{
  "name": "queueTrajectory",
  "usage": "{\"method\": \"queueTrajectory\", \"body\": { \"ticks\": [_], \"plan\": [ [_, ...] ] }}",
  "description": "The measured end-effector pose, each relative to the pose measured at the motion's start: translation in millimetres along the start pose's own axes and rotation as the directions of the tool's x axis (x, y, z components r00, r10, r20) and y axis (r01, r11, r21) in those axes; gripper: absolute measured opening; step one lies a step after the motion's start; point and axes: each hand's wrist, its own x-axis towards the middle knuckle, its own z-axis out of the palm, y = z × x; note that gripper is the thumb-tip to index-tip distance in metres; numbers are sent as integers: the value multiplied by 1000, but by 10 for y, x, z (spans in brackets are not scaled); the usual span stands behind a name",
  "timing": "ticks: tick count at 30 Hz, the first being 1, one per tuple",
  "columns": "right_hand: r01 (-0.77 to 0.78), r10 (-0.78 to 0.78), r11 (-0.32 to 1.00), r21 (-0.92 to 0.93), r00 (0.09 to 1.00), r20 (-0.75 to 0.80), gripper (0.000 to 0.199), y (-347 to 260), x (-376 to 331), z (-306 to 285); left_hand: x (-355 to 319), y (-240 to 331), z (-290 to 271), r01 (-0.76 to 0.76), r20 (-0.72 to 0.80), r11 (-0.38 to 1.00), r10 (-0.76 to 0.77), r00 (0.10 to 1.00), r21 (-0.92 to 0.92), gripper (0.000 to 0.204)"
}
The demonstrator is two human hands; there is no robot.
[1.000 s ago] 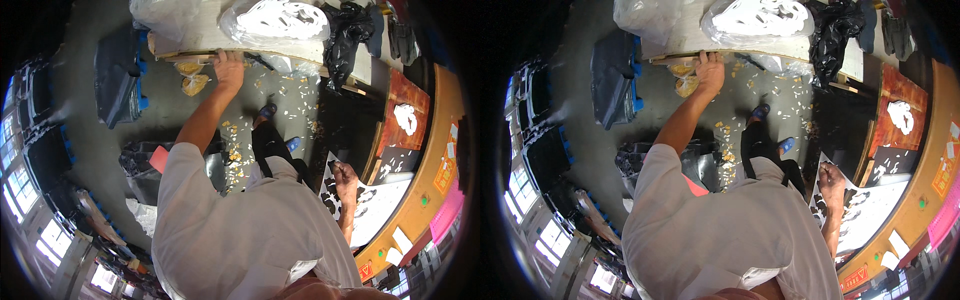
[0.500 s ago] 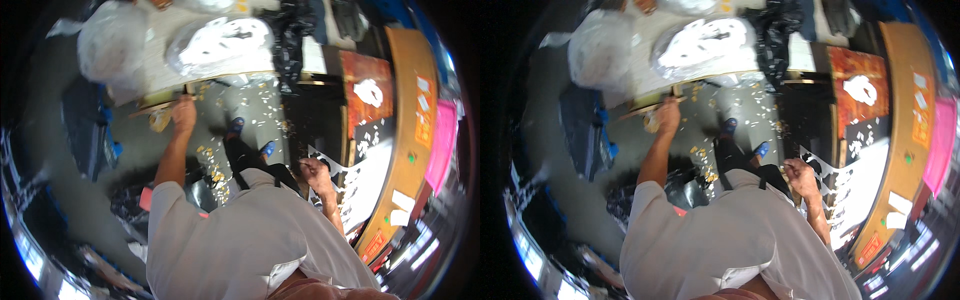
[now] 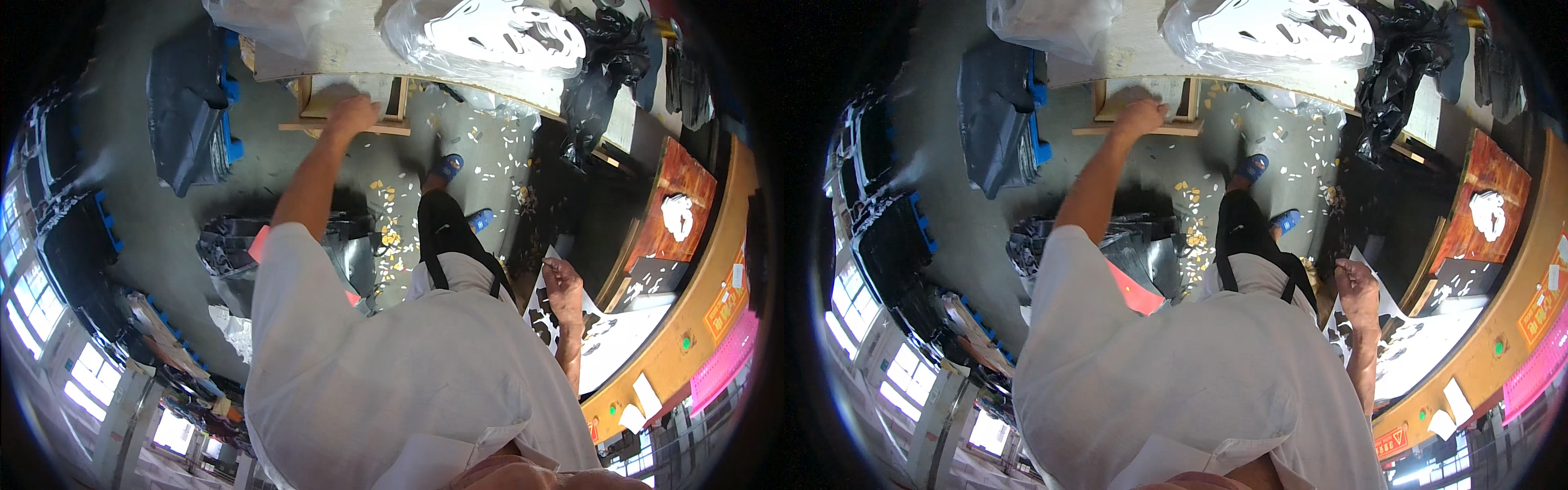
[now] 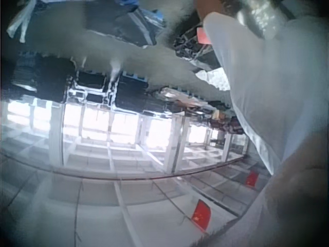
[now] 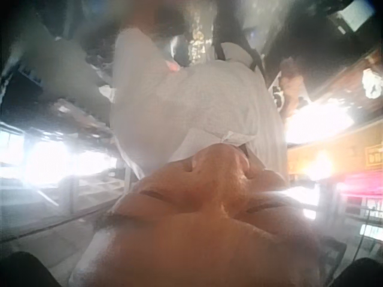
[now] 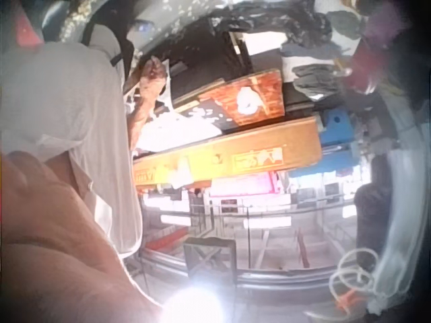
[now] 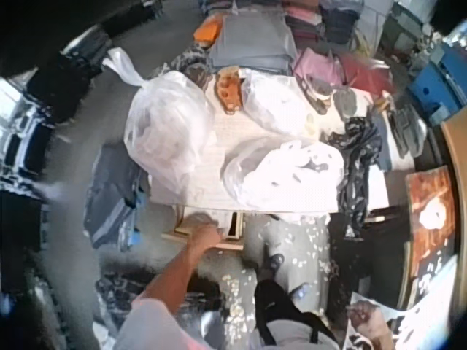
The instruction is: The person cuts white paper into irregular shapes using a wooden hand tool on a workbench. They repeatedly press the tool into the paper, remove cut pieces, and clear the workspace. The person also briefly writes on a notepad with a red pen before resuming cutting.
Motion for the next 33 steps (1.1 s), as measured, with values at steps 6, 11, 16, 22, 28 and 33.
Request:
{"method": "queueTrajectory", "body": {
  "ticks": [6, 11, 16, 22, 28, 33],
  "plan": [
    [-77, 77, 997, 10, 997, 14, 21, 124, -33, 100, 784, -618, 26, -207, 259, 973, 175, 950, 102, 65],
    [-138, 137, 990, 22, 989, 58, 21, 187, -80, 226, 940, -575, 152, -144, 140, 963, 114, 984, 228, 85],
    [-146, 147, 989, -16, 982, 119, 22, 176, -39, 328, 960, -538, -207, -179, 42, 983, 178, 983, 29, 83],
    [-167, 169, 985, -36, 982, 85, 23, 260, 10, 422, 1051, -542, -127, -356, -164, 850, 444, 881, 388, 85],
    [-169, 180, 982, -86, 974, 139, 22, 448, -28, 575, 1240, -706, -144, -257, -252, 915, 341, 906, 312, 79],
    [-165, 167, 986, -27, 976, 141, 21, 549, -73, 682, 1255, -803, -140, -163, -403, 941, 279, 872, 297, 74]
  ]
}}
